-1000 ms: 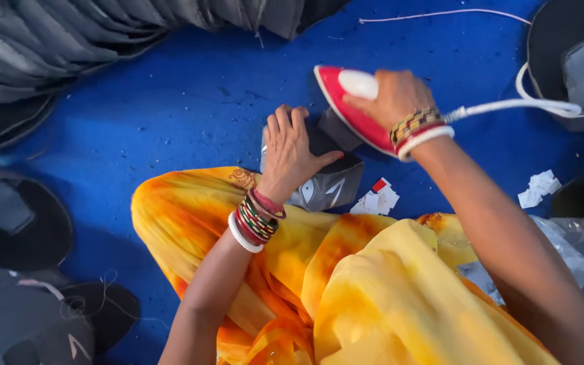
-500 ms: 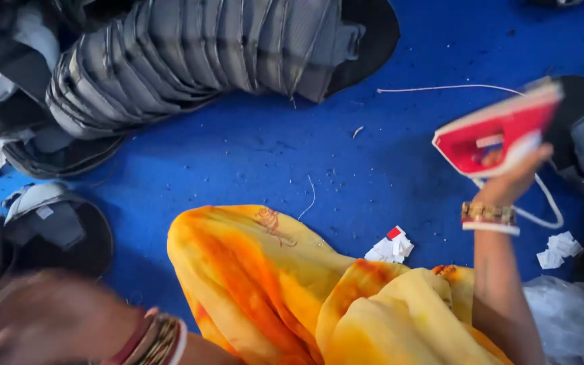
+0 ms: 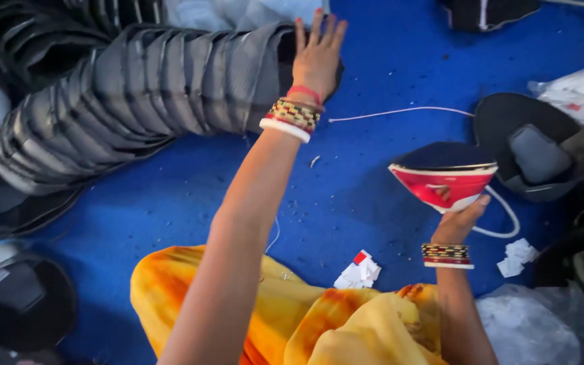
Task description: The person irons a stack of dark-colored garments on a blue floor using a red and white iron. They repeatedly pick up a garment, place it on the floor, iron it, and then set it aside.
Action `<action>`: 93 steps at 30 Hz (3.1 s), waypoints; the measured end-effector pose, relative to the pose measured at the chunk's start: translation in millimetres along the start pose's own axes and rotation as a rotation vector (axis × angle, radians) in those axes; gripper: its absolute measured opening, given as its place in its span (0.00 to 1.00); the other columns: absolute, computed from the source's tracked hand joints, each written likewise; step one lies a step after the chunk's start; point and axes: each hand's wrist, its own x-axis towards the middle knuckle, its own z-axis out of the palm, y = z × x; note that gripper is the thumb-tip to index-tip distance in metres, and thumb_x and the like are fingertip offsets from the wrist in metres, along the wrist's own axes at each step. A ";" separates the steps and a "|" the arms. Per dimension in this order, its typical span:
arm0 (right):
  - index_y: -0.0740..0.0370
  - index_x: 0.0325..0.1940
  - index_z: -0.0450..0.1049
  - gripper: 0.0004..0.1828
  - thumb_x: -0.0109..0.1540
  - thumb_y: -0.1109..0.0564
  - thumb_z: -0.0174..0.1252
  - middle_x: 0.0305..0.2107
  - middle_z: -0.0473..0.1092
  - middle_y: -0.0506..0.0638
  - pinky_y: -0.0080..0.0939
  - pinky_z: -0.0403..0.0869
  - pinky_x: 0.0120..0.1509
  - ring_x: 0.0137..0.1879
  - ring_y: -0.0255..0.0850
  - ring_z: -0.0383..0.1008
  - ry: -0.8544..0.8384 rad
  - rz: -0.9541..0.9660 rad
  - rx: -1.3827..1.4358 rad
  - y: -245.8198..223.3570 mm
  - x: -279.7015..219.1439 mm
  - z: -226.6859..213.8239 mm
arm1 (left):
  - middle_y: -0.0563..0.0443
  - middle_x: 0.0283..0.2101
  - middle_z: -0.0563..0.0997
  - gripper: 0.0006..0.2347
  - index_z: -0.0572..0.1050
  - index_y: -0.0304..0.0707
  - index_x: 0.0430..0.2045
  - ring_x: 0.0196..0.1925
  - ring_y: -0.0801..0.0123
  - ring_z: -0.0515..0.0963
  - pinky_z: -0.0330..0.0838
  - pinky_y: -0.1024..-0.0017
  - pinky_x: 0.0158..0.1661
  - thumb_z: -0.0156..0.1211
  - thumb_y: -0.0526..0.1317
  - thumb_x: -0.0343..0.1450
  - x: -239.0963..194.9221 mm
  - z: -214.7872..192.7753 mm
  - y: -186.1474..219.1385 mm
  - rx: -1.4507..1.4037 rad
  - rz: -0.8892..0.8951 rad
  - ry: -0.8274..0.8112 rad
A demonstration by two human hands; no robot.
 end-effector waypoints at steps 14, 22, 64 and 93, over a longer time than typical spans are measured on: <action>0.56 0.57 0.63 0.31 0.71 0.27 0.43 0.52 0.65 0.50 0.43 0.66 0.66 0.60 0.38 0.66 0.230 0.039 -0.077 -42.9 -41.1 10.6 | 0.45 0.37 0.80 0.06 0.77 0.42 0.33 0.45 0.52 0.79 0.72 0.57 0.43 0.61 0.43 0.72 11.0 -154.7 5.8 -0.212 0.148 -0.152; 0.59 0.52 0.65 0.12 0.73 0.50 0.57 0.46 0.69 0.53 0.36 0.68 0.58 0.50 0.36 0.68 0.124 -0.012 -0.120 -135.8 -106.1 93.1 | 0.42 0.39 0.81 0.08 0.71 0.38 0.50 0.39 0.54 0.82 0.76 0.66 0.38 0.60 0.37 0.79 -46.6 -299.1 -0.9 -0.750 -0.038 0.369; 0.65 0.40 0.79 0.12 0.56 0.61 0.74 0.31 0.76 0.57 0.44 0.76 0.41 0.34 0.47 0.78 0.146 -0.036 -1.380 -74.2 -60.6 -188.3 | 0.42 0.59 0.70 0.23 0.74 0.42 0.54 0.71 0.51 0.64 0.49 0.43 0.68 0.57 0.31 0.62 -256.9 -220.5 83.4 -0.444 -0.017 -0.558; 0.63 0.40 0.81 0.04 0.63 0.60 0.66 0.32 0.77 0.59 0.45 0.76 0.41 0.36 0.50 0.80 -0.608 -0.108 -0.918 -13.8 -42.0 161.6 | 0.49 0.51 0.73 0.23 0.76 0.45 0.53 0.61 0.56 0.68 0.56 0.48 0.61 0.56 0.33 0.62 -256.2 -213.4 84.2 -0.372 -0.094 -0.487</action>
